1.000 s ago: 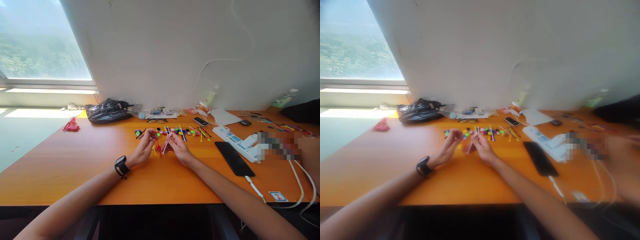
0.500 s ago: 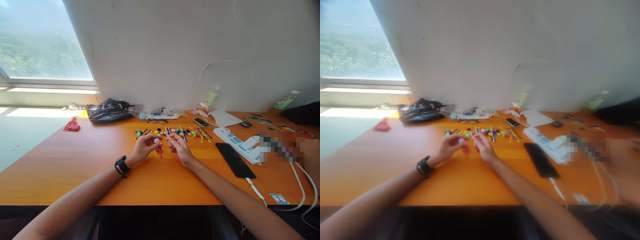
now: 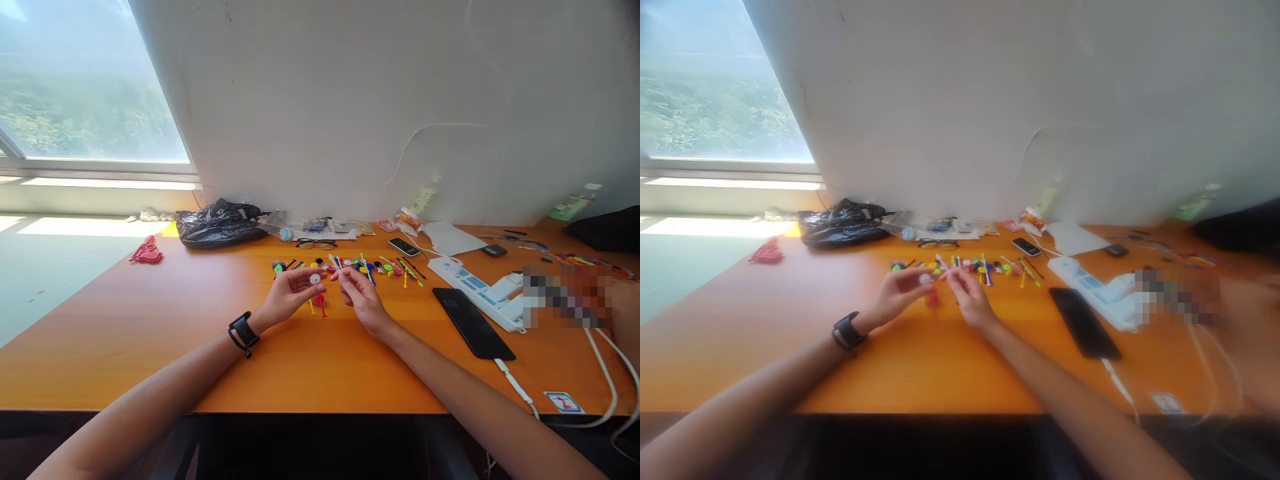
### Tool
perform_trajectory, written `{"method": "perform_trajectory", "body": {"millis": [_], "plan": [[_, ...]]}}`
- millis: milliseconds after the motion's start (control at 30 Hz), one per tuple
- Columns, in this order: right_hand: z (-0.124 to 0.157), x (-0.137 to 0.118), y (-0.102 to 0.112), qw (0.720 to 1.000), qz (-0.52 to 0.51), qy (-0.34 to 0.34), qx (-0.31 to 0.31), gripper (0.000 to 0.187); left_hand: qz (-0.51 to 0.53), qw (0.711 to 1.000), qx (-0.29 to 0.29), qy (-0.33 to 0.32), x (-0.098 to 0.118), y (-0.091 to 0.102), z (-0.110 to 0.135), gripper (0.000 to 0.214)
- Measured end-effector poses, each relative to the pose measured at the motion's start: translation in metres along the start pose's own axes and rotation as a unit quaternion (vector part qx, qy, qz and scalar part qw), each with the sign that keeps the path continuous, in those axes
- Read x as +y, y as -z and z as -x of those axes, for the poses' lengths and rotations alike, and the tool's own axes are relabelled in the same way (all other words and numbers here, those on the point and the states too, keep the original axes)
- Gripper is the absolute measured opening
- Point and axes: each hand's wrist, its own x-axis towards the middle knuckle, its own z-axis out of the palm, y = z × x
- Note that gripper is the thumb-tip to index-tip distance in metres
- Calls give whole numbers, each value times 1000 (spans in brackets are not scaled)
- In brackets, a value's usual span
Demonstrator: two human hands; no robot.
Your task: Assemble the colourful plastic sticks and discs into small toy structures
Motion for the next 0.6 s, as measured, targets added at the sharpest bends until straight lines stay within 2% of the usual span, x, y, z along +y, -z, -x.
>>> {"method": "perform_trajectory", "body": {"millis": [167, 300, 467, 600], "plan": [[6, 7, -2, 994, 85, 60, -41, 27, -3, 999, -32, 22, 12, -3, 4, 54], [8, 9, -4, 980, 150, 103, -83, 22, -58, 997, -35, 26, 15, -4, 5, 51], [9, 9, -6, 982, 143, 110, -61, 19, -118, 992, -37, -1, 17, -4, 7, 42], [9, 7, -5, 975, 165, 141, -50, 15, -131, 988, -72, -26, 19, -4, 8, 38]]}}
